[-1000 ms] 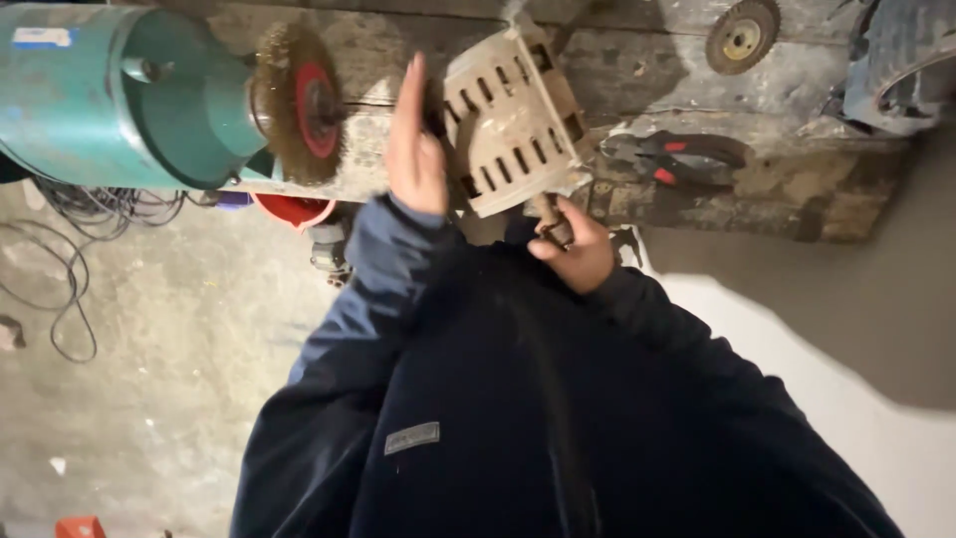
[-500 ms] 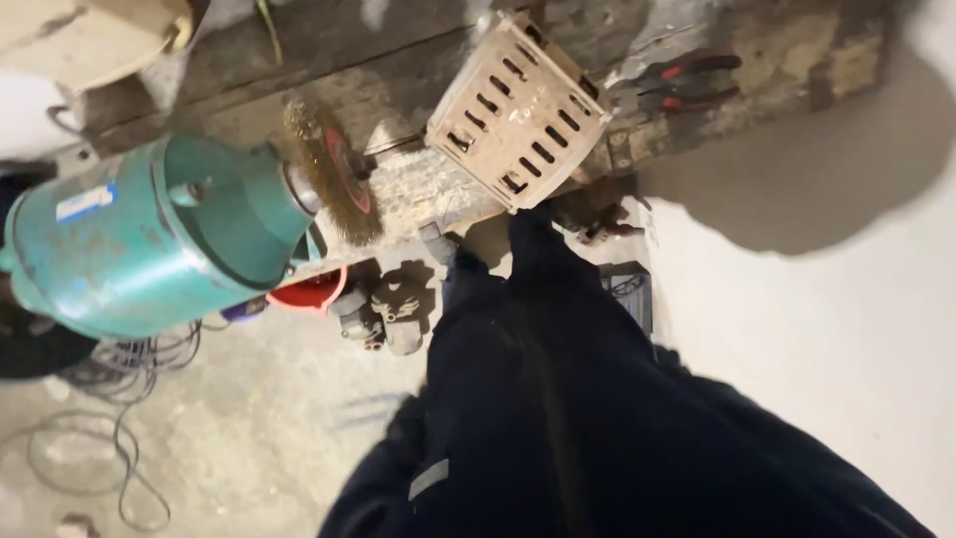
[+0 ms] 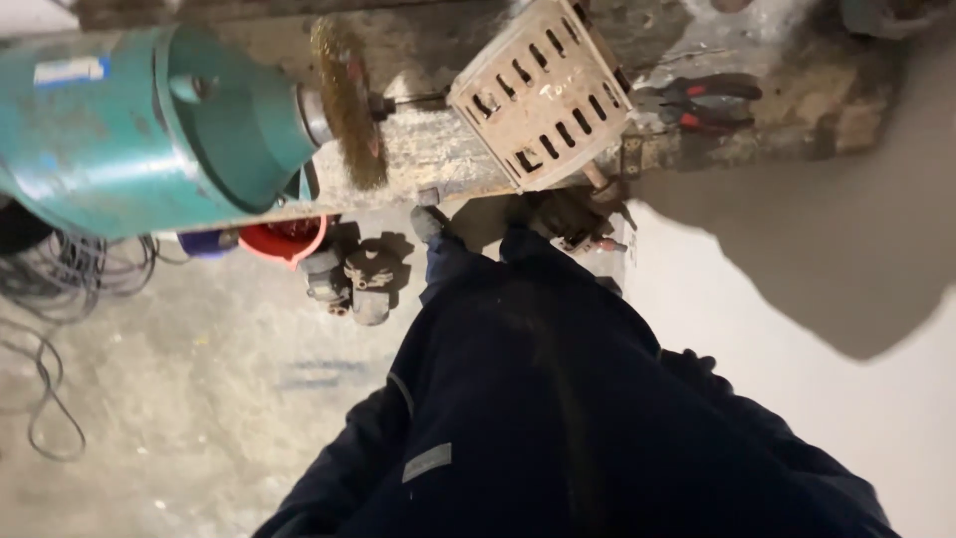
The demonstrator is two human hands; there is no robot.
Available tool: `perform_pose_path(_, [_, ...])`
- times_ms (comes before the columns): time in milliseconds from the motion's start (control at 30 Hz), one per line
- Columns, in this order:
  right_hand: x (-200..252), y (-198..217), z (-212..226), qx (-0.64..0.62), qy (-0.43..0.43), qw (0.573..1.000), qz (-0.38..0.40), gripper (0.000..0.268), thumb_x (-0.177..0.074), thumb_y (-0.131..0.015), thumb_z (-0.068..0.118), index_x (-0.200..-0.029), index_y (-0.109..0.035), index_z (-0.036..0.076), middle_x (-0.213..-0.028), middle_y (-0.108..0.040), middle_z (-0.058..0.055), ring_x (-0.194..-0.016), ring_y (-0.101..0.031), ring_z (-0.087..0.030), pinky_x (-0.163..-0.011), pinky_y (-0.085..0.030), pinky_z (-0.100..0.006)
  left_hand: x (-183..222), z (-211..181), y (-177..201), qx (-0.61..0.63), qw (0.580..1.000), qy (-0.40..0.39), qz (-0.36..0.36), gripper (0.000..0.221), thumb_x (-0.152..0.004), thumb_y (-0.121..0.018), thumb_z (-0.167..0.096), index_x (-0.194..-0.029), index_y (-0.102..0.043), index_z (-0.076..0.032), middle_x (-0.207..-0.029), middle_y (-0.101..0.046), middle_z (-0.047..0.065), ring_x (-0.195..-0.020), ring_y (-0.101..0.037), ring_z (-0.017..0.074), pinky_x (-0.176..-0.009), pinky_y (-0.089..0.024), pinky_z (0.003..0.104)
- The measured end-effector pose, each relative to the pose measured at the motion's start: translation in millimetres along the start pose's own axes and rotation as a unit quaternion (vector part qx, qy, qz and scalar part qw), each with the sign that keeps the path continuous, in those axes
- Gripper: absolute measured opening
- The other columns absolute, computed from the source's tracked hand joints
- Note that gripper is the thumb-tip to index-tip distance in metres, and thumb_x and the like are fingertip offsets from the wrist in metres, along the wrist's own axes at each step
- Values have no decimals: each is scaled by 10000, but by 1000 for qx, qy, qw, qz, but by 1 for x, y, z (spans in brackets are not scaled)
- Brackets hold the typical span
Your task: The person bends a small wire and uses pliers on it, then carries a slotted metal pump housing from the floor to the workbench. They kneel at a toolbox to retrieve items, then hold the housing and thread a long metal rod through it while working at the bench.
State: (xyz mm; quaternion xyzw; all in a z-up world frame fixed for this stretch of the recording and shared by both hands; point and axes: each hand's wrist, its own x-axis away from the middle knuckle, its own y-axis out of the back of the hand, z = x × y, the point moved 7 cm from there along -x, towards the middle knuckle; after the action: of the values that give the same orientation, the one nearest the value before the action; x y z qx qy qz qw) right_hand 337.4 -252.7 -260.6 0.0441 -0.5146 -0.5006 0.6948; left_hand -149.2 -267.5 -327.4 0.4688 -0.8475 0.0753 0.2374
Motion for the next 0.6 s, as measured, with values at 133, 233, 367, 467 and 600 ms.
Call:
perform_pose_path(133, [12, 47, -7, 34, 32, 998, 31, 424, -966, -615, 410, -1248, -687, 102, -1158, -728, -180, -1049, -695, -358, -883, -547, -438, 24, -48, -21, 4, 999, 25, -21, 469, -991, -681, -282, -1354, -629, 10, -1247, -712, 184, -1164, -665, 314, -984, -502, 399])
perform_pose_path(233, [36, 53, -27, 48, 38, 997, 54, 423, -965, -613, 404, -1254, -681, 104, -1166, -724, -182, -1055, -691, -362, -884, -545, -441, 49, -48, -45, 5, 999, 50, -17, 461, -989, -682, -281, -1348, -638, 5, -1241, -718, 180, -1159, -670, 310, -982, -506, 398])
perform_pose_path(367, [62, 59, -50, 60, 37, 995, 68, 421, -964, -611, 396, -1264, -673, 106, -1178, -717, -184, -1063, -685, -368, -886, -544, -445, 61, -43, -67, -1, 997, 73, 5, 451, -987, -682, -281, -1340, -651, -3, -1232, -725, 175, -1152, -677, 304, -978, -512, 396])
perform_pose_path(467, [74, 56, -64, 67, 37, 994, 75, 421, -963, -609, 390, -1270, -666, 108, -1186, -713, -186, -1070, -682, -372, -887, -542, -447, 66, -48, -70, -7, 996, 86, 22, 443, -985, -683, -281, -1334, -660, -8, -1226, -731, 171, -1147, -682, 300, -975, -516, 395])
perform_pose_path(600, [59, 34, -56, 70, 35, 994, 79, 421, -962, -607, 382, -1280, -658, 111, -1197, -707, -188, -1078, -676, -378, -888, -540, -451, 68, -51, -62, -22, 993, 102, 51, 433, -983, -683, -281, -1325, -672, -15, -1218, -739, 165, -1140, -689, 295, -972, -521, 394])
